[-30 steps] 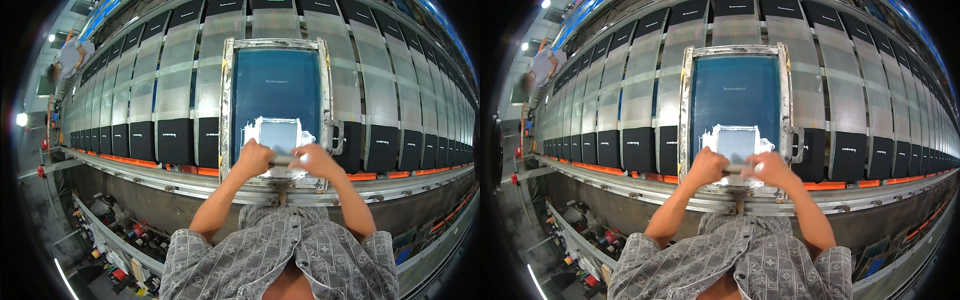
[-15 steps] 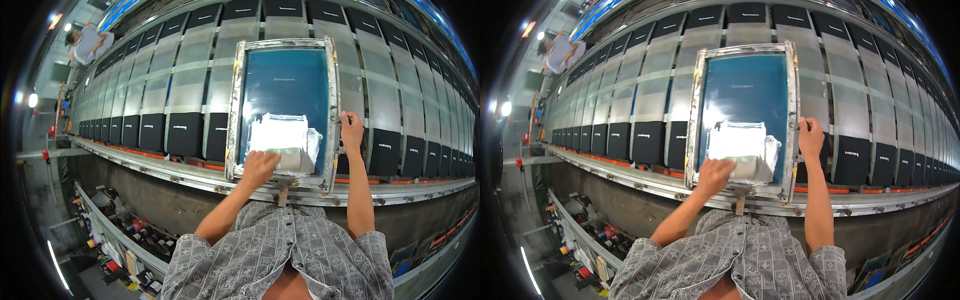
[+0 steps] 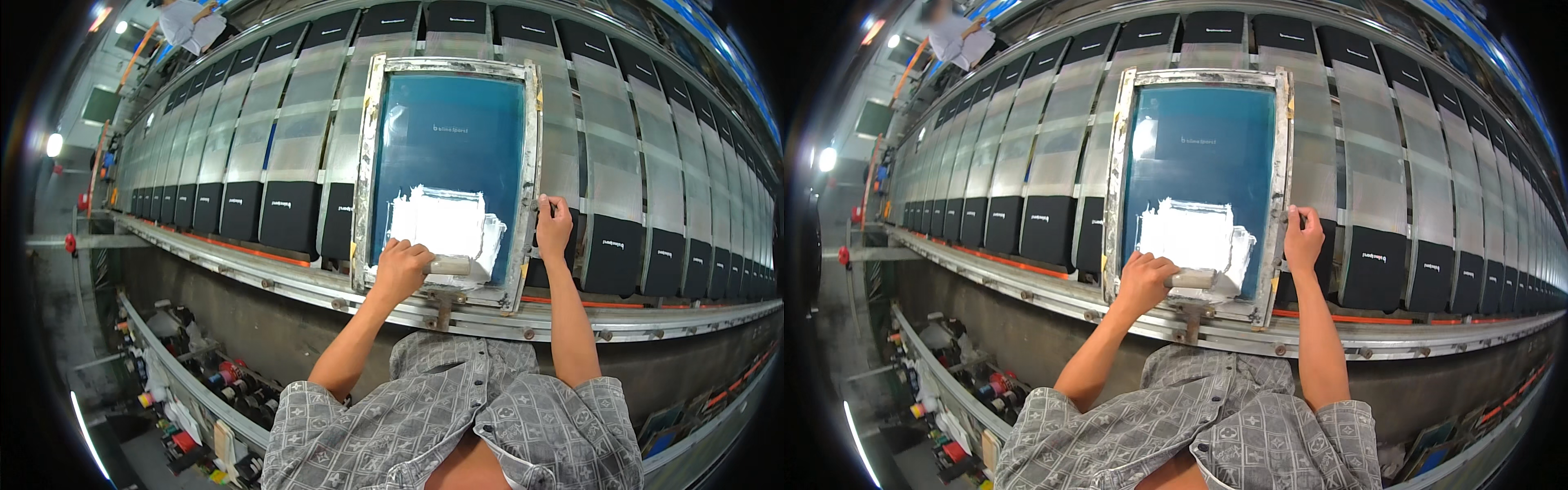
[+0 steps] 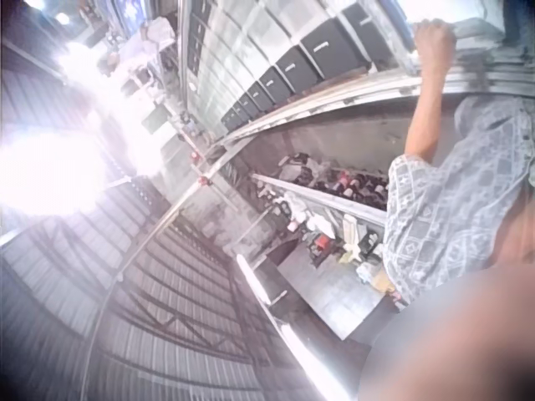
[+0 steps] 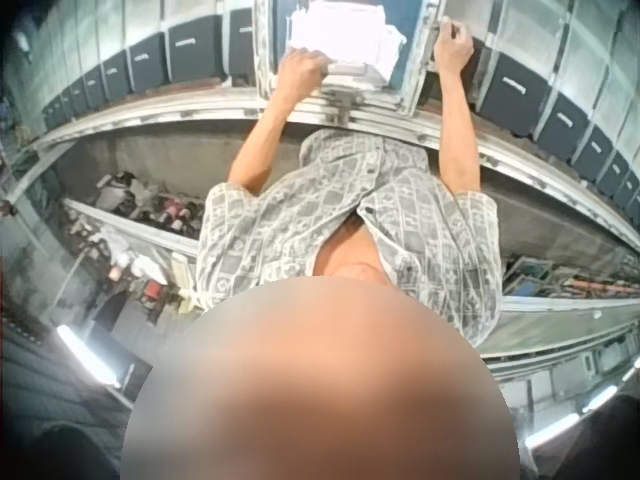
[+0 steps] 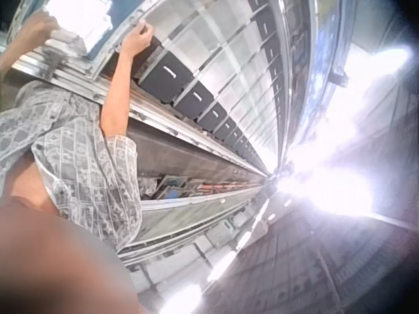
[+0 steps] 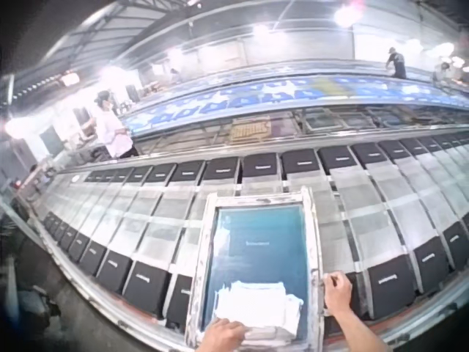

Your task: The person applies white ink to a screen-printing frame using a squeegee, repeatedly spreading it across the mesh. They then walk to a nearby table, scoop more ink from a container into the frame, and return to continue spreading the ink. The person moves the frame to another area and places it on a stand.

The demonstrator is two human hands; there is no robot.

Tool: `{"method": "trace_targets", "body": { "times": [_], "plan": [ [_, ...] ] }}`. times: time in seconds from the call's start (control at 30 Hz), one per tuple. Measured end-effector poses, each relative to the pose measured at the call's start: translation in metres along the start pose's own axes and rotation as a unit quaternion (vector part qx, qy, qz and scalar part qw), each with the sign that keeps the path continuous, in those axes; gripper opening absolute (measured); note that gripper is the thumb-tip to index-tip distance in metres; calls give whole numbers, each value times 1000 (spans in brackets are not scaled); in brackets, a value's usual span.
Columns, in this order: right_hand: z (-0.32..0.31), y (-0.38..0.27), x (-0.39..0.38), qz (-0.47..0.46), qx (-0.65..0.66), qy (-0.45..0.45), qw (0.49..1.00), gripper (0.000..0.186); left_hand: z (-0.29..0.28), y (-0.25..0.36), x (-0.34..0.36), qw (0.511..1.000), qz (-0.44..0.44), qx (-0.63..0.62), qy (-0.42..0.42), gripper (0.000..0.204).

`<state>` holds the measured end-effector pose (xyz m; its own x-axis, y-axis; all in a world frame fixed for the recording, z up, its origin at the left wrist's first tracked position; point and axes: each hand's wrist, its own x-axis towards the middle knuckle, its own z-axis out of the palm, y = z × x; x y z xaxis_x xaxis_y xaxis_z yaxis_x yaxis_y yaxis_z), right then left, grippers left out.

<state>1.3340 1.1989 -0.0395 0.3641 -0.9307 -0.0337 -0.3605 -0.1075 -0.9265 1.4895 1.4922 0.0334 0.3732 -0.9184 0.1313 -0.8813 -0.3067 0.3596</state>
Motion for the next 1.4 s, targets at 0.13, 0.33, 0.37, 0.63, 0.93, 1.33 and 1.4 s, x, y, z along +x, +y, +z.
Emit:
{"method": "trace_targets", "body": {
  "times": [0.13,0.33,0.37,0.63,0.93,1.33,1.4],
  "plan": [
    [11,13,7,-7,-76,7,997,29,12,-16,3,999,2,-9,-42,27],
    [11,-9,23,-2,-298,-74,952,31,-3,-54,61,976,25,-50,-209,28],
    [17,-24,20,-147,-337,-36,929,33,-1,-64,77,979,18,-45,-197,27],
    [106,-105,36,-259,-332,-369,829,32,2,-89,169,991,0,-1,-135,24],
    [58,-70,-83,-284,-272,-418,819,24,3,-36,45,987,38,-36,-154,18],
    [86,-74,-20,-280,-357,-419,786,25,27,-64,96,996,25,3,-90,22],
    [67,-59,-71,-258,-315,-432,805,29,22,-44,48,991,15,-37,-124,18]
  ]
}}
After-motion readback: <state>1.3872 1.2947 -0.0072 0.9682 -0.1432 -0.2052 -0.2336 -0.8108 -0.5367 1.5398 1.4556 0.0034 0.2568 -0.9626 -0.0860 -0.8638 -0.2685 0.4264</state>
